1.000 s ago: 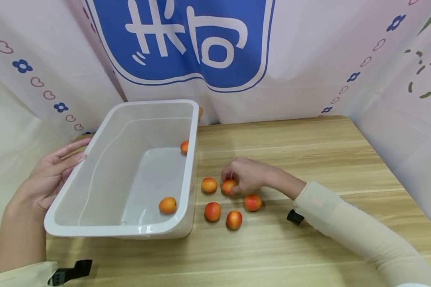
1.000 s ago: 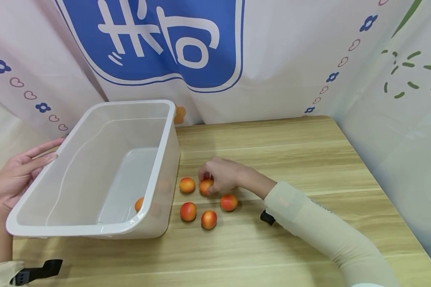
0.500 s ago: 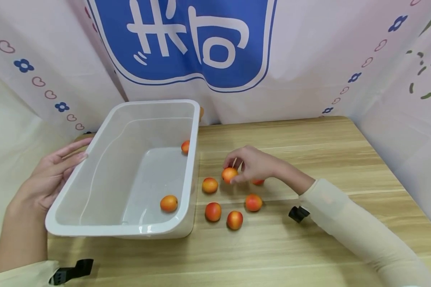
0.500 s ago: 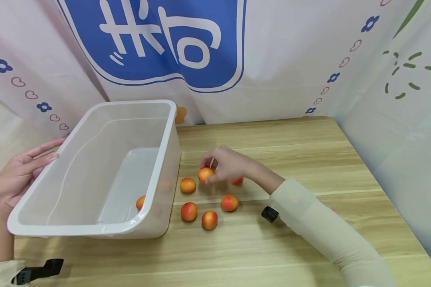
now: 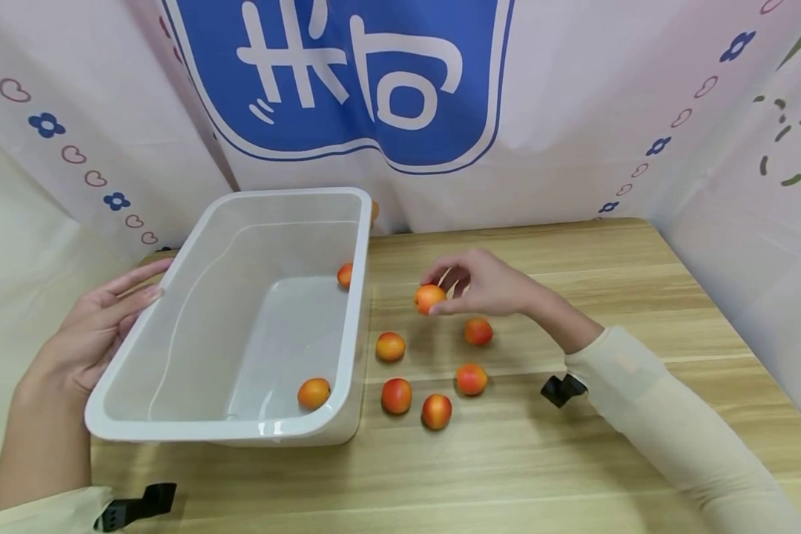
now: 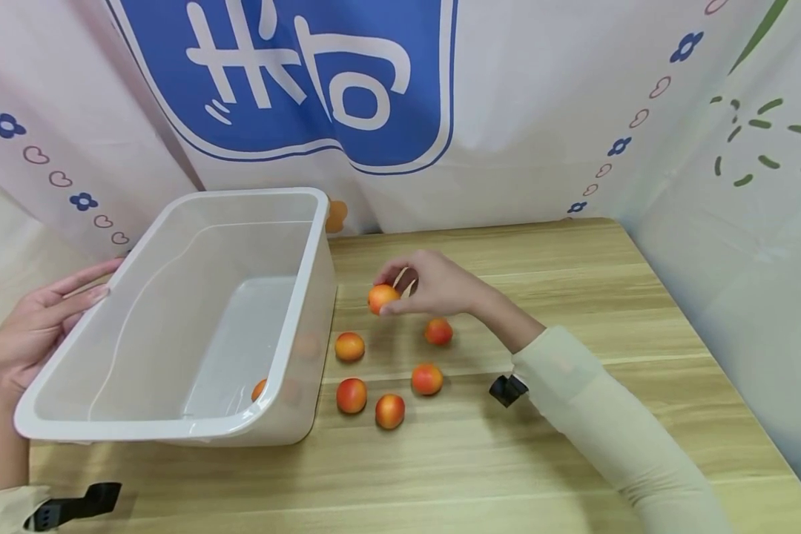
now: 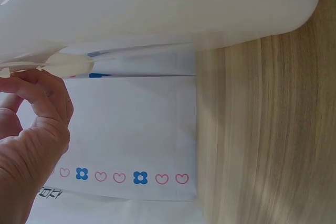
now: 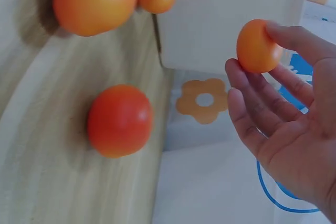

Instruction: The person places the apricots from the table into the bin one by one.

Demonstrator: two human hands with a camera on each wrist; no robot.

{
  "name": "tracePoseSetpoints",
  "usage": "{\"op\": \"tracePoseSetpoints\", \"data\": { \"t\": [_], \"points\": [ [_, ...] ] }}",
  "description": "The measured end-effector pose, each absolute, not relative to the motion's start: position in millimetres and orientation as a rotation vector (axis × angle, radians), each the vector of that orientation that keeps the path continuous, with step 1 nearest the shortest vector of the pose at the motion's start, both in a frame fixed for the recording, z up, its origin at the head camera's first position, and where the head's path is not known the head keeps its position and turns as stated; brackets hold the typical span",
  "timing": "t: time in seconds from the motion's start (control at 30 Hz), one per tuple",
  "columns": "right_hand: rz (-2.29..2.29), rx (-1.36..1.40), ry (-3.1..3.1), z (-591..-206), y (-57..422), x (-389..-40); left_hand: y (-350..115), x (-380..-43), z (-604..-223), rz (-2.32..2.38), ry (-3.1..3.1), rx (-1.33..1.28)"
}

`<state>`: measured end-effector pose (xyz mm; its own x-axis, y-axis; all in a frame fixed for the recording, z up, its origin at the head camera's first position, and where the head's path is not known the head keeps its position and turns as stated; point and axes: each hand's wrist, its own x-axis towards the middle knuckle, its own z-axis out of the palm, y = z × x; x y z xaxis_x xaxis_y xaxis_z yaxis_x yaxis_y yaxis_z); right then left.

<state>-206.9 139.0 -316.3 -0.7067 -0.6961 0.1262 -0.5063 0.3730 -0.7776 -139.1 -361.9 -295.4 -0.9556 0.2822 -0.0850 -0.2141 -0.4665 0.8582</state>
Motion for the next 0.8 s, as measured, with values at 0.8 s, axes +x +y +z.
{"op": "tracePoseSetpoints", "data": {
  "t": [0.8],
  "points": [
    [-1.780,-0.970,2.302,-287,129,-197,-362,-140,-297,2.468,1.412,0.094]
  ]
}}
